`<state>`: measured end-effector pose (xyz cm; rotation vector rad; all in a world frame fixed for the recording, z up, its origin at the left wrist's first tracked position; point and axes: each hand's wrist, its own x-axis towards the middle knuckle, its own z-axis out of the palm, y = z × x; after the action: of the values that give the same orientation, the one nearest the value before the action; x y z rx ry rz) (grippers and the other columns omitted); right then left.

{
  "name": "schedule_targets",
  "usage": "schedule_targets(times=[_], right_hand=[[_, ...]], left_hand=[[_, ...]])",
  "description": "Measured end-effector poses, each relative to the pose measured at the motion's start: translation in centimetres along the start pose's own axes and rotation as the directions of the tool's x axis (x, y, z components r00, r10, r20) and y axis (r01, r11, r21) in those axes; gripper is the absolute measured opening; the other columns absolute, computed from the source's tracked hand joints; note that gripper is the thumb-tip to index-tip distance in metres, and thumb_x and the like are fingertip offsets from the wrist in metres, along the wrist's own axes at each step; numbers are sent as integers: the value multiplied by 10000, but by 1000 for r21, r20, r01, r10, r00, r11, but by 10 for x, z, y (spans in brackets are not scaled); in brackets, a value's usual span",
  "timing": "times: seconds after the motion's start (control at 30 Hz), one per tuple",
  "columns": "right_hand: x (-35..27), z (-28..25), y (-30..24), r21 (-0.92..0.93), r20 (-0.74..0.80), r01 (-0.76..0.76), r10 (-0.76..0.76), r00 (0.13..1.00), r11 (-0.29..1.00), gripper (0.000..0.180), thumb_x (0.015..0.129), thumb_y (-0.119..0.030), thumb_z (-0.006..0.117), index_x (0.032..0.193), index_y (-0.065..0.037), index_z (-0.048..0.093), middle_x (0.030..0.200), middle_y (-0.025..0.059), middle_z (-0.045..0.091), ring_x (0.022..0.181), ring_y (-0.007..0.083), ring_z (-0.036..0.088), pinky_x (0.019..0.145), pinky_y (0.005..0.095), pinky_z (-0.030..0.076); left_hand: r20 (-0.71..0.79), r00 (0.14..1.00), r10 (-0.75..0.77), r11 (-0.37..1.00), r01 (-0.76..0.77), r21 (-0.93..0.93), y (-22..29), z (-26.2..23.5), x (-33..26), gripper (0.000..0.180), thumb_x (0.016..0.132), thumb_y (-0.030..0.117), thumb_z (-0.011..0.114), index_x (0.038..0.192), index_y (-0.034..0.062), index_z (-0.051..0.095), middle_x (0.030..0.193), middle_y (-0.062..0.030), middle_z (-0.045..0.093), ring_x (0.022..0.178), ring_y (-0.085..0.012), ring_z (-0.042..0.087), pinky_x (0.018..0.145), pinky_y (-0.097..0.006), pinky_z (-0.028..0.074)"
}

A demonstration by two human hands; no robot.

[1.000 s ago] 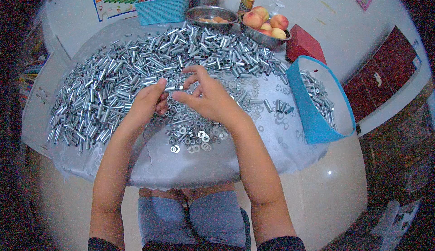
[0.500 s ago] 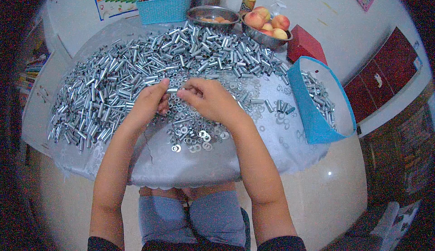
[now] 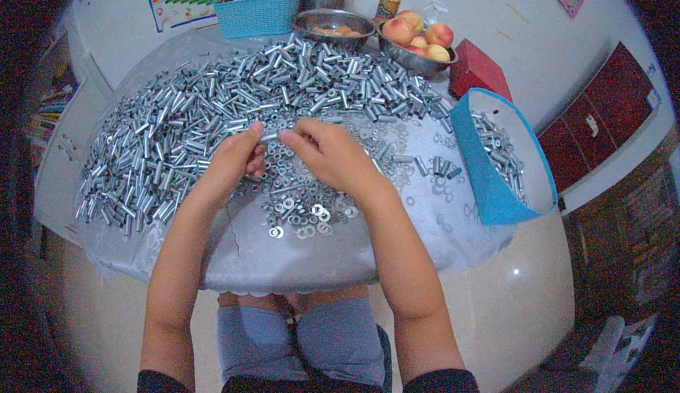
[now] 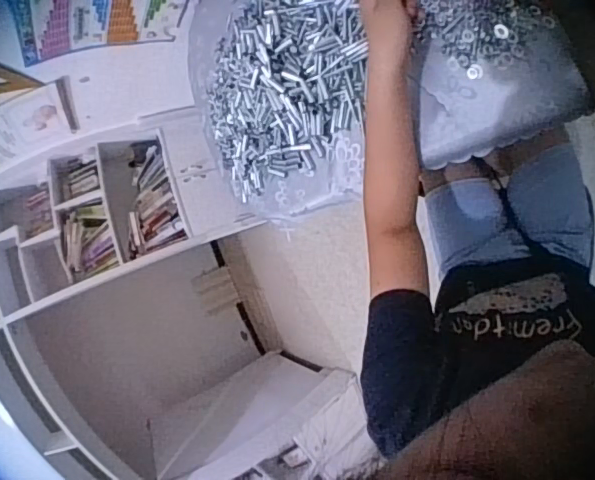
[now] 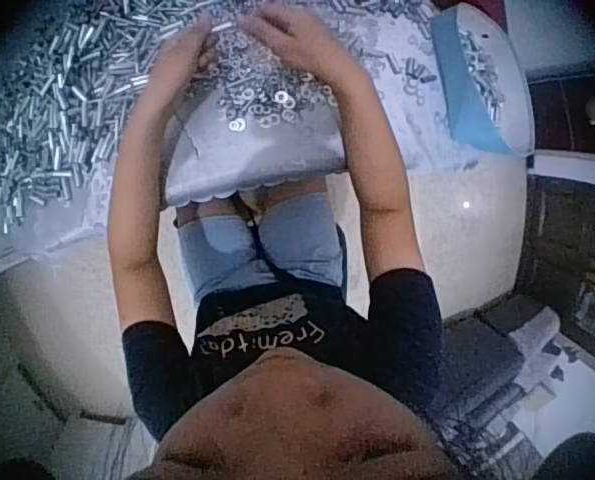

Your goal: The person sits at a table covered with metal hardware and repeatedly picks up cylindrical metal pieces and washers. They insert the washers into the cylindrical pieces by hand and place the assembled units into a blue container on the right side of the table.

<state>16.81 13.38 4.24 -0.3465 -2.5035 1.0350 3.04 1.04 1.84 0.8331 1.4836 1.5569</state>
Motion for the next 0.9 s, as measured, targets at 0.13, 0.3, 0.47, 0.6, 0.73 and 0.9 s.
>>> schedule_targets(times=[0.13, 0.3, 0.47, 0.6, 0.73, 0.9], right_hand=[[-1, 8, 5, 41, -140, 80, -74, 987, 996, 182, 787, -165, 633, 855, -16, 553, 673, 15, 505, 586, 72, 436, 535, 227, 373], [-3, 7, -3, 88, -149, 93, -79, 986, 992, 219, 771, -180, 652, 885, -16, 562, 700, 23, 538, 583, 74, 457, 514, 223, 369], [-2, 3, -1, 8, -55, 24, -24, 998, 1000, 267, 764, -207, 660, 929, -21, 561, 733, 35, 553, 581, 86, 465, 520, 231, 382], [4, -3, 8, -167, 108, 32, -14, 994, 985, 352, 763, -236, 661, 1028, -41, 535, 770, 40, 552, 576, 87, 466, 522, 234, 386], [-3, 5, -3, 8, -123, 65, -63, 990, 998, 281, 781, -223, 639, 970, -31, 561, 691, 36, 534, 550, 97, 455, 511, 245, 377], [-4, 4, -8, 33, -122, 53, -49, 991, 998, 229, 796, -213, 619, 909, -17, 583, 621, 43, 510, 542, 103, 456, 509, 248, 376]], left_hand=[[4, 1000, -26, 1000, 26, 2, 2, 1, 0, 410, 894, 442, 420, 673, 98, 454, 507, 33, 384, 473, -83, 390, 481, -213, 317], [3, 999, -36, 999, 36, -3, 3, 1, -1, 409, 895, 441, 418, 670, 101, 452, 505, 34, 382, 473, -82, 390, 482, -213, 312], [-11, 999, -53, 998, 53, 17, 2, 1, -1, 420, 894, 453, 413, 662, 105, 448, 504, 33, 387, 472, -81, 394, 487, -215, 319], [15, 999, -37, 999, 37, 14, 3, -1, -1, 423, 896, 457, 407, 658, 110, 446, 504, 32, 388, 474, -81, 398, 490, -214, 323], [30, 999, -30, 1000, 30, 8, 3, -1, 0, 425, 898, 459, 401, 656, 111, 443, 504, 33, 385, 474, -82, 395, 493, -214, 325], [34, 999, -31, 999, 30, 10, 3, -2, -1, 429, 899, 458, 398, 655, 107, 442, 504, 33, 381, 476, -83, 392, 495, -214, 324]])
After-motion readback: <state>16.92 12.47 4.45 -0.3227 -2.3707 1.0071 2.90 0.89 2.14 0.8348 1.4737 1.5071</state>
